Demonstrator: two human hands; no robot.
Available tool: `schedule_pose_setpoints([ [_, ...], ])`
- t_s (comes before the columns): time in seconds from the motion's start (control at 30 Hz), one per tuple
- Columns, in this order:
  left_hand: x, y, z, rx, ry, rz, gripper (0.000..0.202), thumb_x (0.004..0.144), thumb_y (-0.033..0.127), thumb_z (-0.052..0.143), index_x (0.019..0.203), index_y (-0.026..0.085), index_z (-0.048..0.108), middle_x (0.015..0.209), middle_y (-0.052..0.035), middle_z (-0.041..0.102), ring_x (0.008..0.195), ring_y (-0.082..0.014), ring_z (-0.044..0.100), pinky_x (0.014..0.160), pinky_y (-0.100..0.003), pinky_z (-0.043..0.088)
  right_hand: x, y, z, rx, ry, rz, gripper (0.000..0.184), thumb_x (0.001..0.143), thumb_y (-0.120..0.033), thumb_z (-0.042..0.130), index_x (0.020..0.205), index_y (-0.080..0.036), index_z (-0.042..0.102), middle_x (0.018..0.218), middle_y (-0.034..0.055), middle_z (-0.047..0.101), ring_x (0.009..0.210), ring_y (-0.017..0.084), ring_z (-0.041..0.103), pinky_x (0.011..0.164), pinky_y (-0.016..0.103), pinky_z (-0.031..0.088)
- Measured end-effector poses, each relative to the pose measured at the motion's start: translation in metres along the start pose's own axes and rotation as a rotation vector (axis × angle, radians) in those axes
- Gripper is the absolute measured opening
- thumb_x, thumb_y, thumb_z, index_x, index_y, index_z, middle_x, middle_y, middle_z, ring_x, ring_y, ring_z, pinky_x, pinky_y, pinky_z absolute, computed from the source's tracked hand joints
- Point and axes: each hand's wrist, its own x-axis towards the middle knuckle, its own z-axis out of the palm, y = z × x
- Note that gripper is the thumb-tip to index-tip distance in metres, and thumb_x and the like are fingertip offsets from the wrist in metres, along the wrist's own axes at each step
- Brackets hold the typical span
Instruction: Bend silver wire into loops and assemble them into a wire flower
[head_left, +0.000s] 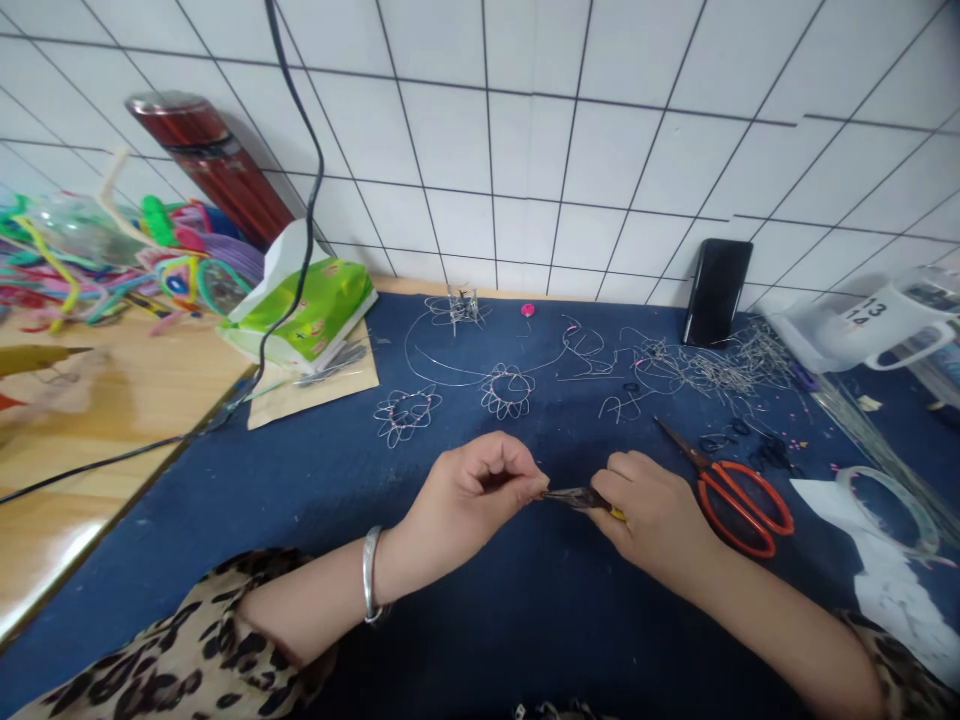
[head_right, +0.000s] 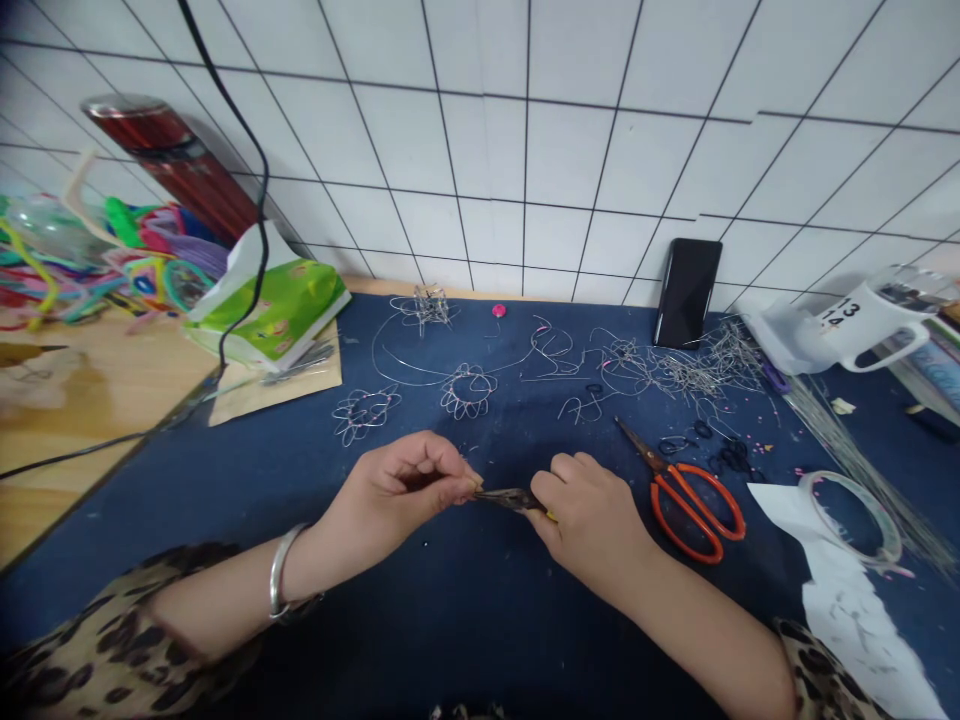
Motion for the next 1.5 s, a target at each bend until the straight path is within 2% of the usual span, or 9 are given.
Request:
schedule_pose_setpoints([
  [0.17,-0.001,0.0,-0.004,0.189,-0.034,0.137,0.004,0.079,0.02,0.06,0.077,0.016,0.061,0.076,-0.0014,0.065,0.067,-0.0097,0.059,0.061,-0.02,0.046,-0.001,0.002,-0.001,0.082,-0.057,0.006,0.023,0.085,-0.036,0.049,0.07,-0.019,0.05,0.07,0.0001,0.048,0.069,0.013,0.043,0.062,0.026,0.03],
  [0.4,-0.001,0.0,-0.005,0.228,-0.033,0.223,0.003,0.079,0.019,0.06,0.079,0.017,0.063,0.078,-0.0015,0.066,0.07,-0.0103,0.061,0.063,-0.02,0.047,0.001,0.002,-0.002,0.169,-0.071,-0.013,0.025,0.086,-0.038,0.046,0.071,-0.019,0.052,0.069,0.0003,0.049,0.069,0.013,0.044,0.062,0.024,0.032],
  [0.5,0.001,-0.001,-0.003,0.157,-0.026,0.121,0.005,0.078,0.021,0.06,0.076,0.016,0.06,0.074,-0.0013,0.063,0.066,-0.0097,0.058,0.059,-0.02,0.046,0.003,0.001,-0.001,0.12,-0.031,-0.009,0.027,0.086,-0.04,0.047,0.072,-0.018,0.054,0.07,0.0014,0.05,0.07,0.013,0.044,0.062,0.025,0.032],
  [0.63,0.008,-0.002,-0.003,-0.137,-0.042,-0.096,0.009,0.079,0.023,0.06,0.078,0.015,0.054,0.068,-0.0008,0.062,0.063,-0.0101,0.057,0.059,-0.021,0.047,0.004,0.002,0.0,-0.027,0.101,-0.011,0.029,0.083,-0.043,0.05,0.071,-0.018,0.058,0.069,0.0027,0.049,0.07,0.015,0.042,0.064,0.027,0.031],
  [0.77,0.011,-0.003,-0.005,-0.307,-0.005,-0.241,0.014,0.076,0.025,0.063,0.079,0.015,0.053,0.062,0.0008,0.059,0.058,-0.0092,0.057,0.05,-0.017,0.041,0.004,0.005,-0.001,-0.155,0.234,-0.099,0.024,0.083,-0.039,0.051,0.076,-0.018,0.061,0.067,0.003,0.048,0.069,0.015,0.04,0.066,0.03,0.031],
  [0.87,0.01,-0.004,-0.004,-0.369,-0.002,-0.28,0.013,0.075,0.024,0.064,0.079,0.015,0.054,0.061,0.0027,0.057,0.049,-0.0046,0.048,0.043,-0.014,0.033,0.002,0.005,-0.003,-0.238,0.285,-0.168,0.021,0.081,-0.036,0.053,0.083,-0.018,0.062,0.067,0.0031,0.049,0.07,0.016,0.04,0.066,0.031,0.031],
  [1.03,0.006,-0.006,0.003,-0.473,-0.035,-0.35,0.013,0.074,0.022,0.063,0.079,0.015,0.054,0.066,0.0018,0.059,0.05,-0.0045,0.048,0.045,-0.015,0.035,0.001,0.0,-0.009,-0.352,0.367,-0.237,0.02,0.078,-0.036,0.057,0.086,-0.018,0.062,0.066,0.0028,0.052,0.067,0.016,0.04,0.063,0.032,0.03],
  [1.27,0.004,-0.009,0.011,-0.532,-0.035,-0.383,0.014,0.073,0.023,0.064,0.077,0.015,0.053,0.063,0.0023,0.058,0.042,-0.0025,0.042,0.041,-0.016,0.029,-0.001,-0.001,-0.009,-0.413,0.422,-0.261,0.019,0.078,-0.036,0.057,0.088,-0.02,0.061,0.07,0.0026,0.054,0.07,0.016,0.042,0.062,0.032,0.029],
  [1.5,0.004,-0.009,0.012,-0.553,-0.03,-0.398,0.014,0.073,0.023,0.063,0.078,0.016,0.052,0.066,0.0011,0.06,0.043,-0.0028,0.043,0.041,-0.016,0.03,-0.002,-0.003,-0.008,-0.422,0.437,-0.264,0.015,0.078,-0.031,0.058,0.087,-0.02,0.061,0.071,0.0015,0.054,0.07,0.015,0.042,0.061,0.031,0.028],
])
